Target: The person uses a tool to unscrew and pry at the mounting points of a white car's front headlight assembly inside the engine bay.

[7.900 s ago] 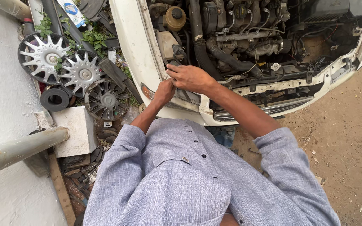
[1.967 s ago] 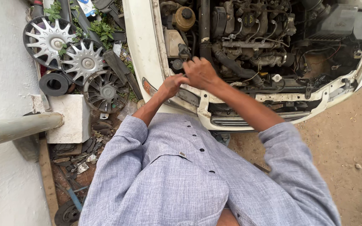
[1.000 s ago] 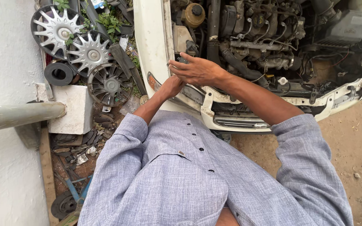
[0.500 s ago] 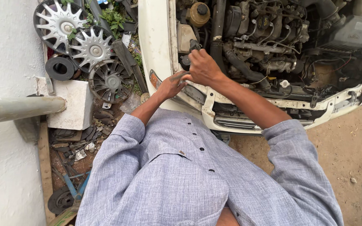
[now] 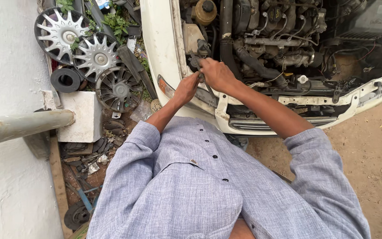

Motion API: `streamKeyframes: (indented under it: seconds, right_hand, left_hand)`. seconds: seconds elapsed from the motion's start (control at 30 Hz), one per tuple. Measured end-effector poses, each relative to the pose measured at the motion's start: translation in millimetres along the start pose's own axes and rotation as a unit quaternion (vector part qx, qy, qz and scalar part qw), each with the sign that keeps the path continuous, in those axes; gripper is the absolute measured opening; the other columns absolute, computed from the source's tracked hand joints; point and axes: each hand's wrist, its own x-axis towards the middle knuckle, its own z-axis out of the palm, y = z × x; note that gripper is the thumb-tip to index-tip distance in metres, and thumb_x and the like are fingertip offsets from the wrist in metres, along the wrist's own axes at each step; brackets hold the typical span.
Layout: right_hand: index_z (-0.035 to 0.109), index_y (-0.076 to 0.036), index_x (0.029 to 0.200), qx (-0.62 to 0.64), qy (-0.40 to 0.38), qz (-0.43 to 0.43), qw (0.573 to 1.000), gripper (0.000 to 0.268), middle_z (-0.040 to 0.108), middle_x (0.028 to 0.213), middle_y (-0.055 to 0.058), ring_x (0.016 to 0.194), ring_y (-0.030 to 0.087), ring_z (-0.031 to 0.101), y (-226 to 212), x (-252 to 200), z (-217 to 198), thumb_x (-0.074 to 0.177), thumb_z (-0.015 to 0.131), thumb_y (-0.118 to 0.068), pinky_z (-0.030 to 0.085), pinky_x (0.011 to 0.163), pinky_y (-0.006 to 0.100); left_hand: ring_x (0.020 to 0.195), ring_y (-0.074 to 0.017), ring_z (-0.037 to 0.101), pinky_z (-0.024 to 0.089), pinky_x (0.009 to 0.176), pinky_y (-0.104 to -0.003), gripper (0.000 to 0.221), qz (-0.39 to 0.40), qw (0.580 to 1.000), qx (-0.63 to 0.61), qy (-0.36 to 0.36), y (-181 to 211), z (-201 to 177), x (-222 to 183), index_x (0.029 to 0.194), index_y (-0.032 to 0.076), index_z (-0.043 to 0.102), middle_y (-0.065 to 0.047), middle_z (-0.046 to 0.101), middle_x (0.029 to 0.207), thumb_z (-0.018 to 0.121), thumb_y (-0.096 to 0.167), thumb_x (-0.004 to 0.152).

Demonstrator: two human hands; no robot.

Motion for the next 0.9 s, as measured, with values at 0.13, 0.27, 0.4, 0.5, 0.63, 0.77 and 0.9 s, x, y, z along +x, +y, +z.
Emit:
streamKeyframes:
  seconds: [0.13, 0.27, 0.4, 0.5, 0.63, 0.77, 0.9]
  right_hand:
    - [0.067, -0.012, 0.128, -0.301, 0.016, -0.337, 0.892, 0.046, 0.061, 0.147, 0.007, 0.132, 0.024, 0.053, -2.4, -9.1, -31.1, 0.082, 0.068, -0.017, 0.056, 0.083, 0.034]
    - [0.067, -0.014, 0.12, -0.401, -0.062, -0.38, 0.831, 0.033, 0.061, 0.143, 0.002, 0.142, 0.022, 0.047, 3.1, -4.8, -34.9, 0.09, 0.066, -0.028, 0.053, 0.089, 0.035]
    - [0.064, -0.009, 0.122, -0.414, -0.019, -0.417, 0.809, 0.039, 0.069, 0.133, 0.005, 0.136, 0.023, 0.056, 8.5, 8.0, -22.6, 0.094, 0.067, -0.036, 0.052, 0.096, 0.033]
    - [0.057, -0.005, 0.127, -0.387, -0.102, -0.375, 0.836, 0.064, 0.075, 0.105, 0.012, 0.109, 0.026, 0.069, -5.4, 10.7, -20.6, 0.088, 0.066, -0.056, 0.056, 0.089, 0.036]
    - [0.032, -0.001, 0.154, -0.253, -0.213, -0.113, 0.937, 0.079, 0.072, 0.077, 0.02, 0.074, 0.036, 0.074, -27.1, 8.3, -10.8, 0.1, 0.059, -0.052, 0.058, 0.064, 0.043]
    - [0.017, 0.003, 0.159, -0.032, -0.108, 0.043, 0.993, 0.083, 0.07, 0.08, 0.029, 0.068, 0.046, 0.069, -29.7, 7.3, 1.1, 0.103, 0.06, -0.041, 0.056, 0.063, 0.051]
    - [0.03, -0.016, 0.158, -0.031, -0.098, -0.041, 0.994, 0.075, 0.055, 0.145, 0.021, 0.086, 0.044, 0.073, -27.3, -0.8, -21.8, 0.092, 0.064, -0.021, 0.061, 0.077, 0.049]
  left_hand:
    - [0.093, -0.0423, 0.067, 0.052, 0.082, -0.052, 0.008, 0.044, 0.998, 0.022, 0.028, -16.6, 9.3, 0.0, 0.107, 0.005, 0.059, -0.02, 0.068, 0.097, 0.058, 0.009, 0.101]
    - [0.09, -0.0461, 0.064, 0.05, 0.078, -0.054, 0.013, 0.037, 0.999, -0.002, 0.011, -9.5, 1.4, 1.6, 0.11, -0.001, 0.057, -0.024, 0.065, 0.096, 0.056, 0.007, 0.101]
    - [0.089, -0.0451, 0.066, 0.052, 0.079, -0.053, 0.011, 0.026, 1.0, 0.003, 0.009, -10.9, 4.4, 1.7, 0.106, 0.001, 0.059, -0.023, 0.068, 0.095, 0.058, 0.01, 0.099]
    - [0.091, -0.0466, 0.065, 0.051, 0.078, -0.054, 0.013, 0.003, 0.999, 0.049, -0.012, -13.1, 4.7, 3.1, 0.107, 0.0, 0.059, -0.025, 0.067, 0.094, 0.06, 0.01, 0.099]
    - [0.09, -0.0458, 0.066, 0.053, 0.076, -0.053, 0.019, 0.01, 0.999, 0.012, -0.041, -10.6, 3.0, 2.4, 0.105, 0.0, 0.063, -0.025, 0.069, 0.093, 0.064, 0.011, 0.089]
    - [0.091, -0.0441, 0.067, 0.054, 0.081, -0.052, 0.012, -0.007, 0.998, 0.039, -0.047, -14.9, 9.8, 0.0, 0.1, 0.002, 0.066, -0.024, 0.07, 0.094, 0.062, 0.01, 0.092]
    - [0.089, -0.0477, 0.063, 0.05, 0.077, -0.055, 0.018, 0.033, 0.999, -0.026, -0.009, -16.7, -2.4, -4.7, 0.105, -0.003, 0.065, -0.027, 0.067, 0.092, 0.059, 0.009, 0.094]
